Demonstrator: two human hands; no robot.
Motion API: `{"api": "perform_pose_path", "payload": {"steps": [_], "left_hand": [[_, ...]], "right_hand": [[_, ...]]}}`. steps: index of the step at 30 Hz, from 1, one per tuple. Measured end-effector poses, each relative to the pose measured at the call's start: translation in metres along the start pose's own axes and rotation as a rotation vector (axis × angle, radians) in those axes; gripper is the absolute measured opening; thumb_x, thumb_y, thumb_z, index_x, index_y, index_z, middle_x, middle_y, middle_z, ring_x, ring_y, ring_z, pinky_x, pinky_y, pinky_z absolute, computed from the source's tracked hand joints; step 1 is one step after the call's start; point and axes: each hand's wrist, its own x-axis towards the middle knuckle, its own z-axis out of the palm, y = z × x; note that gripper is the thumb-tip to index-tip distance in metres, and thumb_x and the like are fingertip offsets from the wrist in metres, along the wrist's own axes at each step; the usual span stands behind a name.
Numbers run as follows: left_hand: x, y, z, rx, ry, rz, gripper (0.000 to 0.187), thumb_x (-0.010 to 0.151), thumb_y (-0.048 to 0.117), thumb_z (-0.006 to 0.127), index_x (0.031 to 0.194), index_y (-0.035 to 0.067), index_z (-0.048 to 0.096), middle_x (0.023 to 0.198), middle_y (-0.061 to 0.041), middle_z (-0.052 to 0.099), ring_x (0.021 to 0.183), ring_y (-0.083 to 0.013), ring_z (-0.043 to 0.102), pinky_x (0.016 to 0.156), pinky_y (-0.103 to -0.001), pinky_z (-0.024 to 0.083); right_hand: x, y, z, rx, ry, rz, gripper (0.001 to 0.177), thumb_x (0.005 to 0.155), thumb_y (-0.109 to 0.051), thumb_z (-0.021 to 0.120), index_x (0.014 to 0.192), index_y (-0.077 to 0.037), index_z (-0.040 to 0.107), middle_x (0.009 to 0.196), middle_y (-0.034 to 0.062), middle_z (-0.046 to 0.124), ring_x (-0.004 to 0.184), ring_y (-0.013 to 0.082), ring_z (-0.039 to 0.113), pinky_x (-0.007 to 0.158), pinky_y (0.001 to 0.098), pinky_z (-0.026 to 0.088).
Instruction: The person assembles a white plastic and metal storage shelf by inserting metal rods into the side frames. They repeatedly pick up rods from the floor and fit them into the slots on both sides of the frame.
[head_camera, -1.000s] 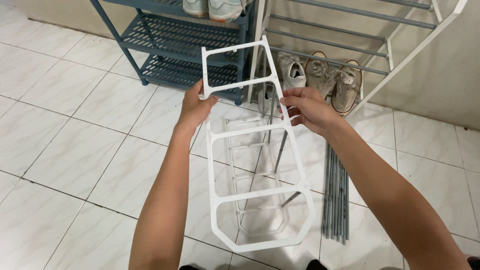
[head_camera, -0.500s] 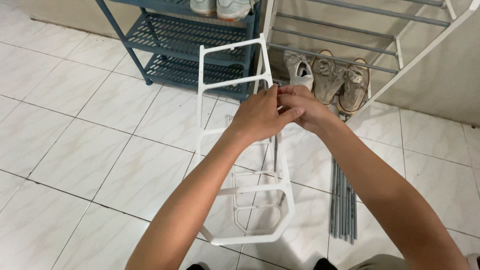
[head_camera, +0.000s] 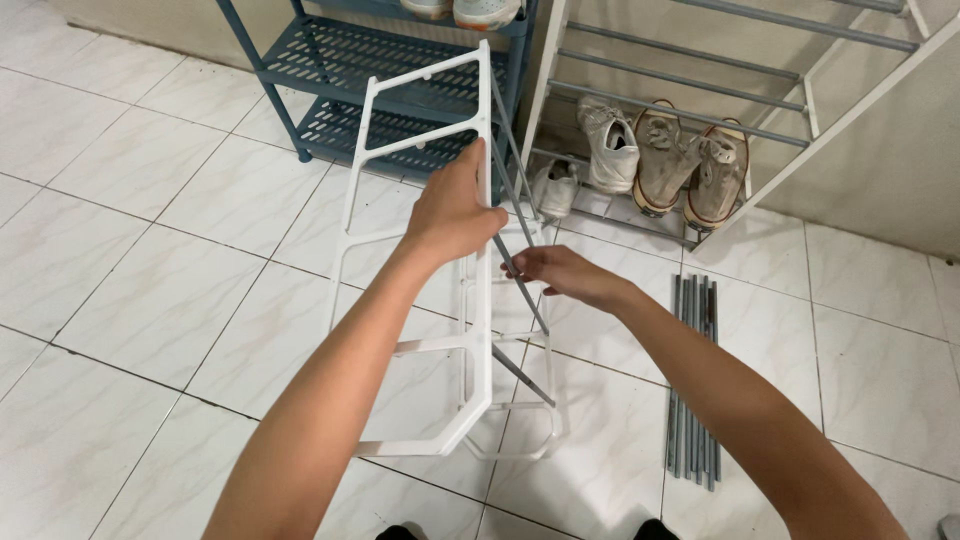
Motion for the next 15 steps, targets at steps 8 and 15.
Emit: {"api": "perform_pose_path", "payload": {"steps": [8,15], "left_hand": [[-0.01,-0.032,-0.032,-0.307,0.008,0.022,0.084,0.071,0.001,0.072,0.15,-0.002,0.044,0.14,-0.016,0.066,0.082,-0.0172,0.066,0.075,-0.03,0.055],[-0.015,-0.048,-0.07,-0.465,0.002,-0.066,0.083,0.074,-0.005,0.07,0.152,-0.003,0.041,0.142,-0.013,0.065,0.085,-0.0125,0.063,0.073,-0.027,0.055]], "right_hand": [[0.024,0.037,0.033,0.032,0.043,-0.3,0.029,0.095,-0.017,0.069,0.119,0.0,0.069,0.103,0.0074,0.074,0.096,0.0136,0.068,0.085,0.0301,0.055],[0.021,0.017,0.044,0.103,0.131,-0.446,0.021,0.098,-0.013,0.068,0.113,0.002,0.069,0.089,0.0025,0.069,0.082,0.0094,0.066,0.077,0.0271,0.056]]}}
